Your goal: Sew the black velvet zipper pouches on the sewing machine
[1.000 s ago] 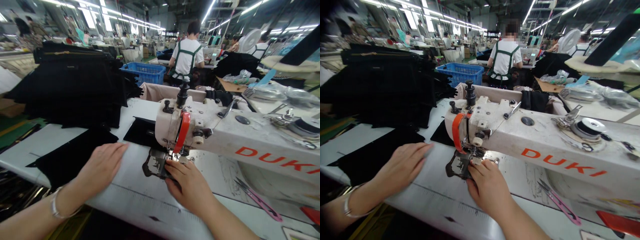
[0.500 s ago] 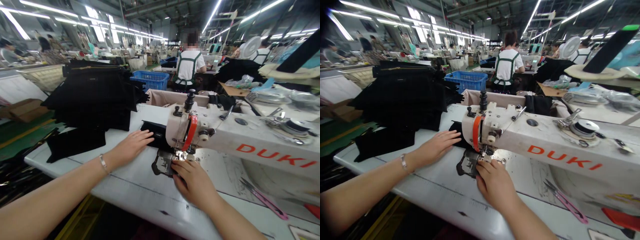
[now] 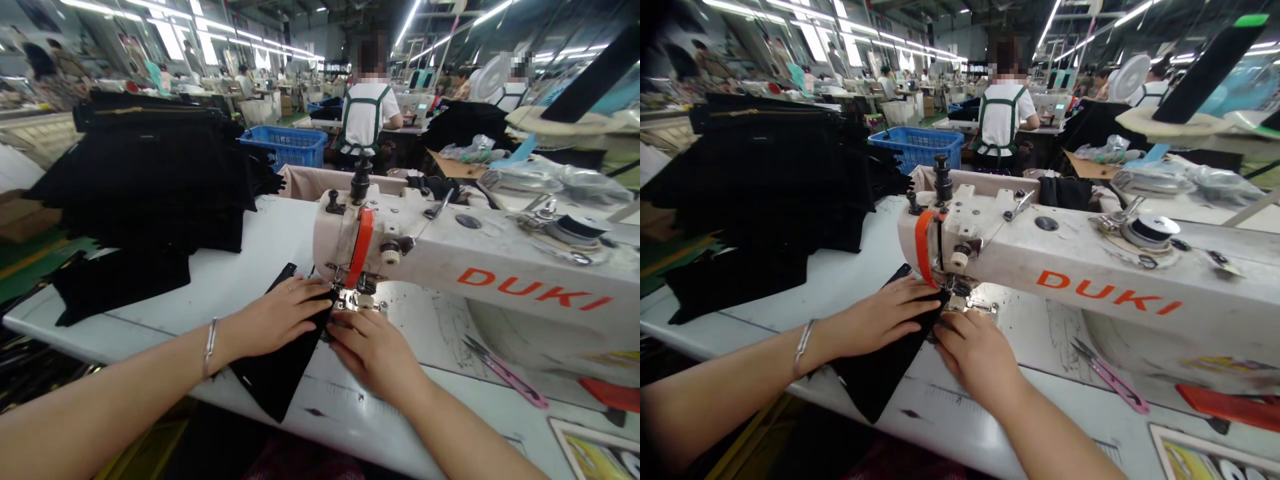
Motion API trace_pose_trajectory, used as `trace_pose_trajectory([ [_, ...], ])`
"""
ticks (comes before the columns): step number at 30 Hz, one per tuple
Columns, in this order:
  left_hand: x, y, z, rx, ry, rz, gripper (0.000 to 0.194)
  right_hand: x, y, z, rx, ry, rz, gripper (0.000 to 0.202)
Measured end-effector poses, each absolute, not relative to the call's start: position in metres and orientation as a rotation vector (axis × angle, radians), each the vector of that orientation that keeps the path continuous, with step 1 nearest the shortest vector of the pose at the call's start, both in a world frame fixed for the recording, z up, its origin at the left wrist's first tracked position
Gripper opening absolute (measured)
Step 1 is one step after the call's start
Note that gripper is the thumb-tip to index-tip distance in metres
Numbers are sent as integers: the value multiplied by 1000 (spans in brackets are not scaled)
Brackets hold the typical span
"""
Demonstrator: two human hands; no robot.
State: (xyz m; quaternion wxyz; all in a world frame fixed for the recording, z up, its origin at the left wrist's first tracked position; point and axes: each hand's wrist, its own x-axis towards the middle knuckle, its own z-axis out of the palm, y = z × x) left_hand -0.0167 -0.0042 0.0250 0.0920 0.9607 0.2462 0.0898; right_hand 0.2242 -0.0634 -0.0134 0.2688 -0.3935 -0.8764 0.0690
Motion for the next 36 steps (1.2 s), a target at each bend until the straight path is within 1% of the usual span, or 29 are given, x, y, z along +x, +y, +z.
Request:
trace_pose_trajectory([
  [2,-10,-1,13,2851,794,241,47,225,-65,-12,-1062,-2357,194,26],
  [7,-2,-34,10,2879,981,97,55,225,-66,-7,-992,-2359,234,26],
  [11,0,-49,12,2955,999,83,54,225,-67,-8,-998,-2358,232,27],
  [19,-4,-27,8,3018,922,108,51,225,-71,-7,-1101,-2400,262,33],
  [23,-8,-59,25,2991,797,98,42,229,-73,1,-1120,-2408,351,36],
  [26,-12,-95,34,2847,749,120,33,233,-88,11,-1146,-2395,476,25],
  [29,-20,-113,28,2668,833,319,23,231,-116,15,-1186,-2276,607,12],
  [32,-31,-110,17,2386,946,475,26,221,-143,8,-1181,-2141,631,10],
  [36,-37,-103,14,2196,1044,493,27,201,-161,-9,-1242,-2064,458,2],
])
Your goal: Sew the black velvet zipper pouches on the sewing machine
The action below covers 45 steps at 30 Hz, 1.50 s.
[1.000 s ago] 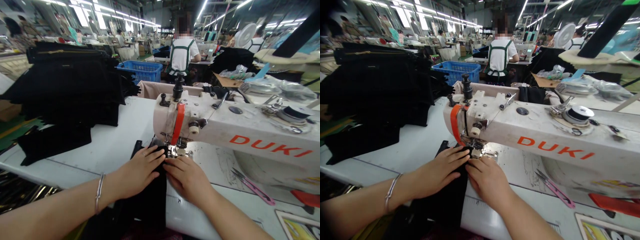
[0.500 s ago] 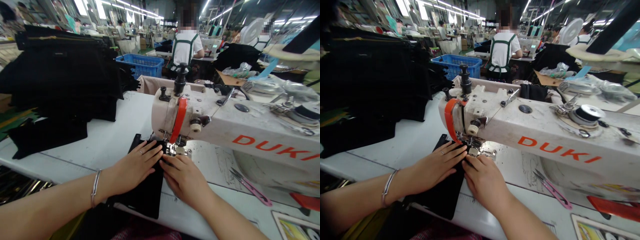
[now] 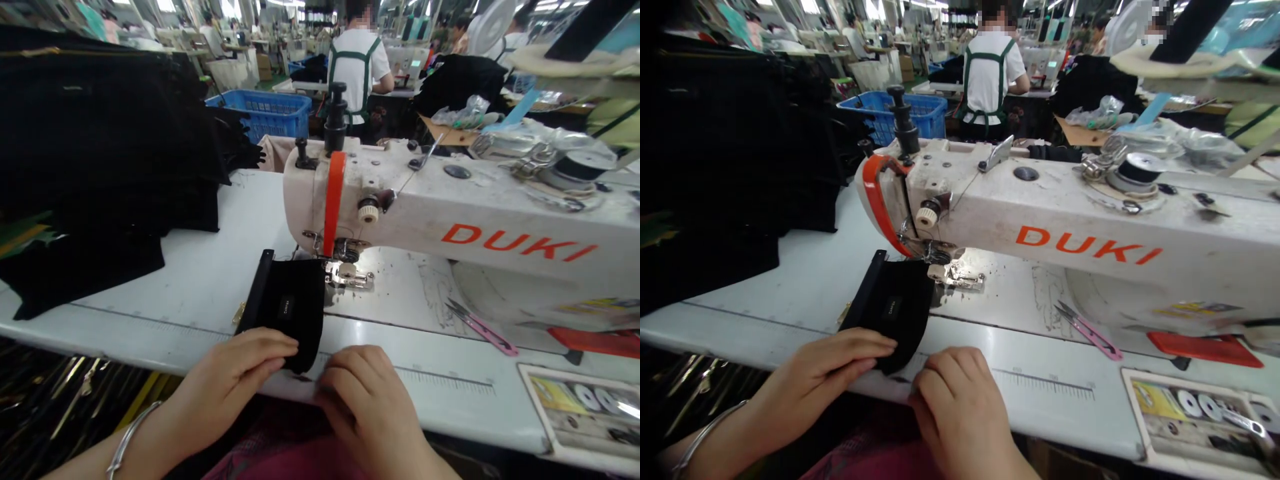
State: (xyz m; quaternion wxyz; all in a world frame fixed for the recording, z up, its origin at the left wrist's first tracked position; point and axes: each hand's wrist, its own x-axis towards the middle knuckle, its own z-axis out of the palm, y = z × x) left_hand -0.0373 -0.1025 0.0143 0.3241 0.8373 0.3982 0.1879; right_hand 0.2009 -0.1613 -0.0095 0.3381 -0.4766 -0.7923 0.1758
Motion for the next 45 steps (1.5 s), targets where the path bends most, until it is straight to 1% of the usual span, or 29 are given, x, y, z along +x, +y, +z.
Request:
trace_pose_trajectory([
  [3,-35,-104,14,2191,1092,522,33,188,-162,-17,-1289,-2049,295,11],
  [6,-32,-107,13,2233,1117,553,31,182,-161,-21,-1251,-2075,190,15],
  [9,-34,-104,22,2262,1141,639,25,183,-162,-23,-1167,-2091,159,19],
  [11,-37,-100,34,2279,1177,730,25,186,-162,-24,-1123,-2090,158,21],
  [13,-39,-96,44,2337,1138,728,28,188,-162,-25,-1098,-2092,149,22],
  [16,-36,-96,47,2481,973,513,32,189,-161,-25,-1065,-2110,137,19],
  [19,-30,-101,35,2666,879,319,40,189,-159,-26,-1045,-2111,109,16],
  [23,-27,-106,18,2833,730,146,55,187,-157,-26,-1035,-2112,67,18],
  [25,-29,-105,16,2850,707,101,57,187,-156,-25,-1027,-2107,52,19],
  [31,-27,-91,20,2862,711,99,52,186,-151,-19,-1078,-2099,59,22],
  [36,-20,-87,25,2871,714,133,34,190,-152,-14,-1086,-2117,154,22],
  [40,-22,-93,22,2810,655,304,27,193,-155,-13,-1111,-2095,245,22],
  [45,-26,-95,11,2676,707,512,28,193,-157,-13,-1123,-2092,270,18],
])
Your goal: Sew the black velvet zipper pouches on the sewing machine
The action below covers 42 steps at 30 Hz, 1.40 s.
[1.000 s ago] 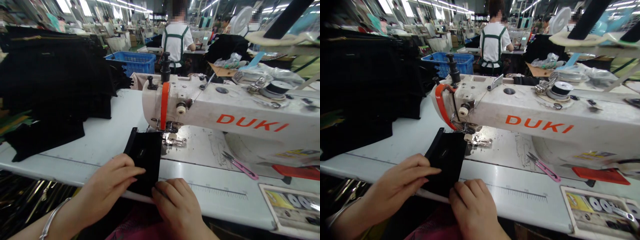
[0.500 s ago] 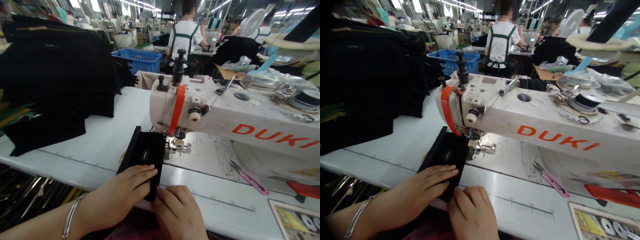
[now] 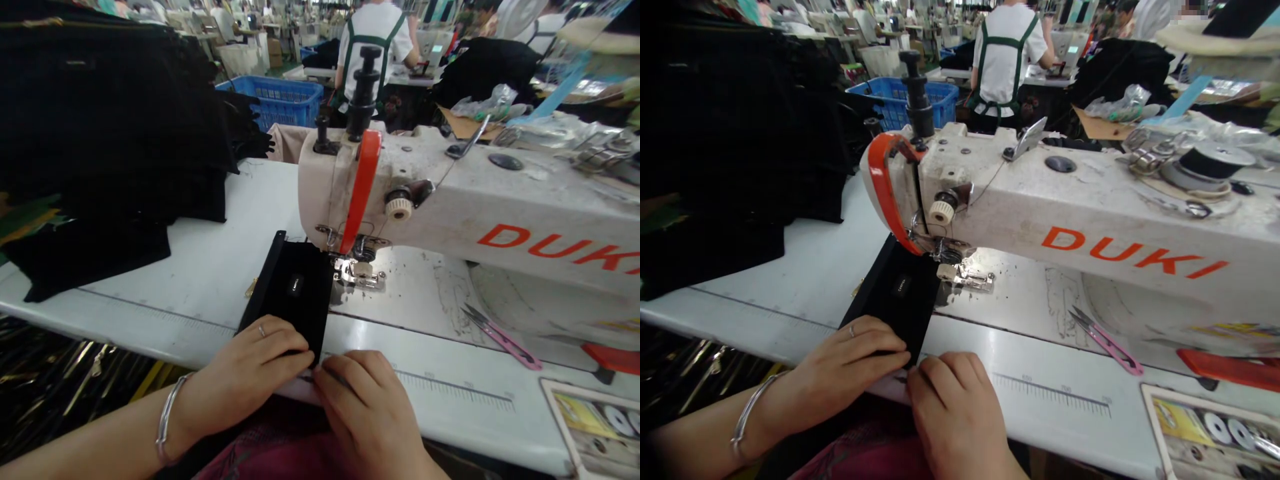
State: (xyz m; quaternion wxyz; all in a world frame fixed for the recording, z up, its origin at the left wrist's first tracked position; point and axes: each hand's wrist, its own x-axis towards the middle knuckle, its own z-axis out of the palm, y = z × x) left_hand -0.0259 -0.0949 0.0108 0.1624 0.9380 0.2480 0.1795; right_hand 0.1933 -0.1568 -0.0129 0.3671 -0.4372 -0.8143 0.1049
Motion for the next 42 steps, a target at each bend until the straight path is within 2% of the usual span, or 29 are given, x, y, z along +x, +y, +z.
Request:
trace_pose_trajectory([
  [6,-24,-96,7,2604,701,607,26,192,-157,-13,-1136,-2101,286,18],
  [18,-21,-86,15,2613,631,351,25,196,-150,-16,-1086,-2129,175,19],
  [22,-21,-76,14,2633,597,399,30,199,-143,-11,-1122,-2197,168,20],
  [28,-18,-51,7,2624,546,408,24,206,-126,-5,-1186,-2259,243,23],
  [38,-10,-16,4,2704,497,542,24,215,-89,10,-1272,-2427,289,20],
  [42,-7,-2,-4,2699,509,562,26,222,-74,11,-1294,-2495,254,25],
])
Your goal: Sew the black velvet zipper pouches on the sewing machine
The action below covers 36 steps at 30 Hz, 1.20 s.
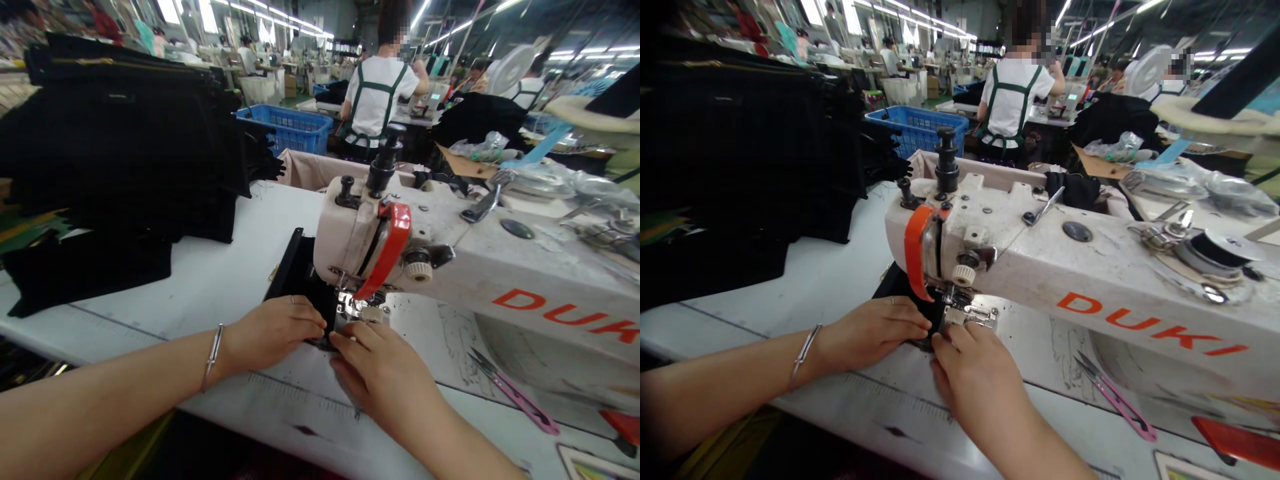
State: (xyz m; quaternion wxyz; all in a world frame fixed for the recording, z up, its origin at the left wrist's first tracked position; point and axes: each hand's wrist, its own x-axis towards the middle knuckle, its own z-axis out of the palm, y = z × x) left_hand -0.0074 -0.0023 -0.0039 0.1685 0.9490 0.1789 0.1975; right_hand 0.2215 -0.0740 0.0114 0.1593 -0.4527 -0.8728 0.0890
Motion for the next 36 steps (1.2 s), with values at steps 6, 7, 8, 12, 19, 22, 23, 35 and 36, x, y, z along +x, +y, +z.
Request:
trace_pose_trajectory([
  [6,-3,19,-8,2743,497,563,24,227,-61,-1,-1339,-2445,217,29],
  [7,-3,22,-8,2748,502,570,24,227,-59,-3,-1344,-2429,208,30],
  [8,-2,26,-8,2754,510,576,23,227,-58,-5,-1353,-2419,194,31],
  [12,3,38,-7,2775,529,601,21,227,-54,-10,-1432,-2409,100,33],
  [19,12,51,0,2787,625,635,20,223,-53,-14,-1503,-2395,88,34],
  [22,12,52,-1,2798,666,590,20,222,-53,-13,-1495,-2391,100,34],
  [23,11,52,-2,2797,680,581,21,223,-53,-13,-1490,-2393,104,34],
  [35,9,33,12,2752,893,446,25,224,-55,-5,-1446,-2378,159,30],
  [36,7,25,16,2724,960,413,24,225,-56,-5,-1427,-2375,179,28],
])
